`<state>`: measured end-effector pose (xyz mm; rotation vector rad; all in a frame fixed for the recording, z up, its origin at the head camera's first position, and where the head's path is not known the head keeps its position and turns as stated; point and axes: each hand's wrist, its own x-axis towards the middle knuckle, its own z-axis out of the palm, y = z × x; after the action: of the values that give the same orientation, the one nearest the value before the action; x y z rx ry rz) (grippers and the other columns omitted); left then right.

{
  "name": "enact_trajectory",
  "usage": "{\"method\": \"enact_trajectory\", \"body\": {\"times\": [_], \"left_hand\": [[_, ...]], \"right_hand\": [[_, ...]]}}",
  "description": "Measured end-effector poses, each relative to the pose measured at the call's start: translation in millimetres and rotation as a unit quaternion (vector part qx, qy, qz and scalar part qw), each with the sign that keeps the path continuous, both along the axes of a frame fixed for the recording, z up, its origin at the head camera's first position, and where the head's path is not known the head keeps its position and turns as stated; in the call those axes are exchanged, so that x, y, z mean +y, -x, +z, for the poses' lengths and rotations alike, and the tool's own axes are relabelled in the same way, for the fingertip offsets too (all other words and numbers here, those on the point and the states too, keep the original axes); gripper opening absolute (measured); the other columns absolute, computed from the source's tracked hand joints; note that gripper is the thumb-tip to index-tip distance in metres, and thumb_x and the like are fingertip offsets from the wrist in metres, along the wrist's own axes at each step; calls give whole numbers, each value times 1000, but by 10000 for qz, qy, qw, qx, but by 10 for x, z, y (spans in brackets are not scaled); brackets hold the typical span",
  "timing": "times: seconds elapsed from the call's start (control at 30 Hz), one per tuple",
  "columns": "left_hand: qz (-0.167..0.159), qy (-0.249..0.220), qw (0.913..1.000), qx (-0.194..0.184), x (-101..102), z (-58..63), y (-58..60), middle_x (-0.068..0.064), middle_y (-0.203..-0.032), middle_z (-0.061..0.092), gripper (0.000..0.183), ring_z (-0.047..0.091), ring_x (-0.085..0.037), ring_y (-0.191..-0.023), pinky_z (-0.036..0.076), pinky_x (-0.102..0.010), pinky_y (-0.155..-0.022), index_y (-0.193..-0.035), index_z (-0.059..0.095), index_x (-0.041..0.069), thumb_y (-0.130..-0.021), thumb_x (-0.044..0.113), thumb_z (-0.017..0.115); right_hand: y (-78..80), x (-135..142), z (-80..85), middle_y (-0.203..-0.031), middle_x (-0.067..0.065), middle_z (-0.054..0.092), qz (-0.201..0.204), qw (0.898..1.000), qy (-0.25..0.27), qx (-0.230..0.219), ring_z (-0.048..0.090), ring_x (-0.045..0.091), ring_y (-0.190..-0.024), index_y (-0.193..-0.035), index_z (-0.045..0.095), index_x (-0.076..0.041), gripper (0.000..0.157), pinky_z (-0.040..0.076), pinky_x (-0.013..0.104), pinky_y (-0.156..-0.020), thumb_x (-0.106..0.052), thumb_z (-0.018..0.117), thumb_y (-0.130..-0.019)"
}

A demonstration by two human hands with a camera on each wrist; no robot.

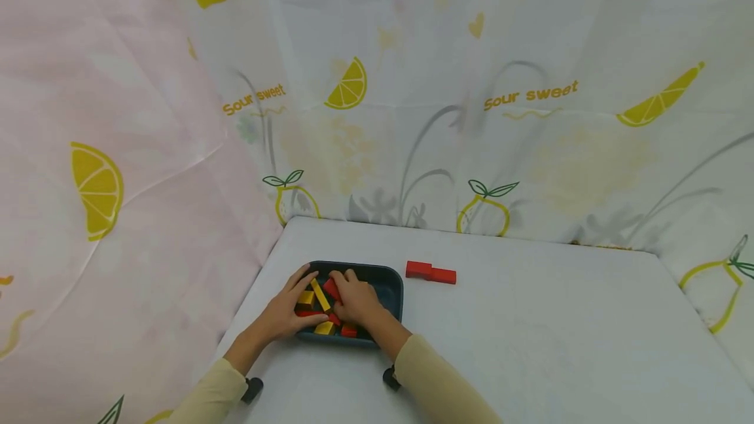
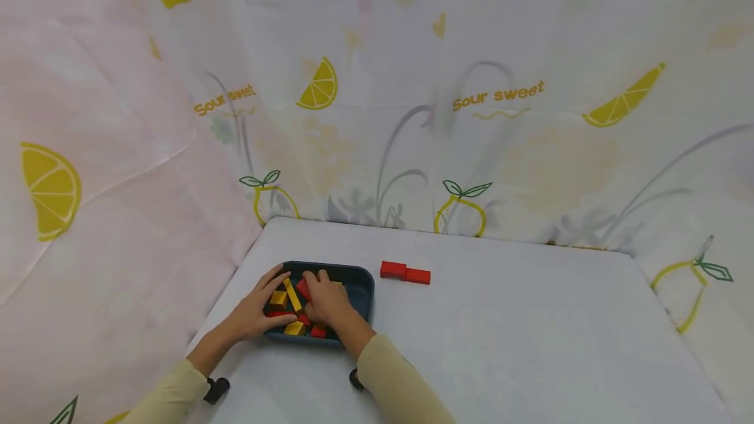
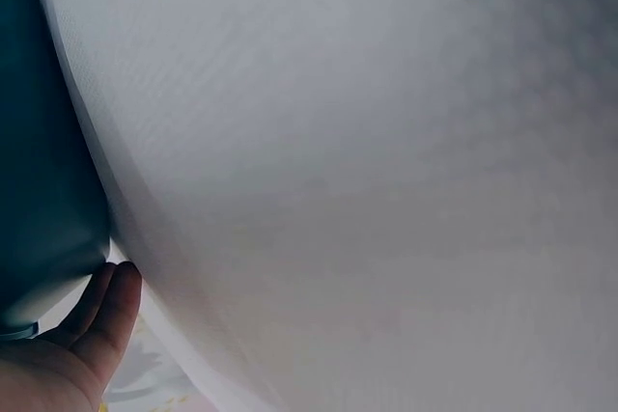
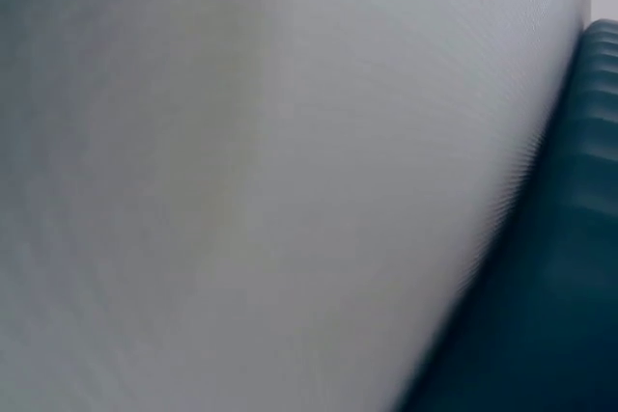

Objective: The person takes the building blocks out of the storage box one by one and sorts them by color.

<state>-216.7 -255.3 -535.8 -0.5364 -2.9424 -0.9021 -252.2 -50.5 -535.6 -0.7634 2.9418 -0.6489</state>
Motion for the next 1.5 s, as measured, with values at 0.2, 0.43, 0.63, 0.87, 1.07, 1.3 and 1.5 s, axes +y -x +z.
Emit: {"method": "enact_trajectory", "body": {"times": [0.2, 0.43, 0.63, 0.87, 1.07, 1.3, 1.5], "left_hand": [[30, -22, 10000, -67, -4, -20, 14, -7, -165, 19, 94, 47, -39, -134, 43, -65, -102, -154, 34, 22, -79, 62, 73], [-2, -50, 9999, -124, -12, -78, -30, -9, -164, 21, 94, 46, -39, -134, 43, -65, -100, -154, 35, 20, -78, 61, 74], [-48, -76, 9999, -92, 2, -109, -72, -10, -164, 21, 94, 46, -39, -134, 43, -65, -101, -154, 35, 20, -79, 62, 73], [-32, -75, 9999, -89, -2, -80, -73, -9, -164, 21, 94, 48, -38, -132, 44, -64, -101, -154, 35, 19, -79, 61, 74], [-19, -72, 9998, -159, 8, -47, -29, -6, -165, 20, 94, 46, -38, -133, 43, -65, -102, -154, 34, 20, -79, 63, 72], [15, -40, 9997, -224, 4, -40, -19, -6, -165, 19, 96, 45, -38, -135, 41, -65, -103, -154, 34, 20, -78, 64, 72], [-18, -45, 10000, -35, -18, 3, -12, -7, -164, 20, 95, 44, -38, -135, 41, -66, -103, -154, 34, 21, -78, 62, 74]], "right_hand": [[-10, 14, -6, -114, 4, 53, 8, 9997, 226, 105, 52, 14, -67, -136, 55, -16, 49, 45, 22, -61, -21, 67, -89], [-91, 57, -3, -110, 3, 54, 361, 9945, 873, 461, 59, 11, -77, -124, 64, -16, 34, 53, 19, -72, -25, 71, -91], [-121, 126, 23, -110, 6, 56, 336, 9861, 1557, 477, 58, 12, -88, -125, 63, -13, 35, 53, 19, -77, -23, 71, -92], [-128, 255, 286, -112, 7, 57, 406, 9798, 1950, 173, 58, 15, -96, -129, 62, -10, 39, 55, 24, -86, -19, 71, -92], [-111, 396, 473, -113, 8, 58, 502, 9770, 2071, 91, 55, 15, -92, -129, 63, -11, 39, 53, 21, -80, -19, 71, -92], [-122, 571, 556, -114, 6, 58, 571, 9797, 1923, 8, 57, 15, -100, -131, 62, -13, 39, 54, 25, -88, -22, 70, -93], [-98, 796, 604, -113, 4, 57, 556, 9825, 1775, 65, 57, 15, -99, -130, 62, -14, 39, 55, 29, -89, -19, 70, -92]]}}
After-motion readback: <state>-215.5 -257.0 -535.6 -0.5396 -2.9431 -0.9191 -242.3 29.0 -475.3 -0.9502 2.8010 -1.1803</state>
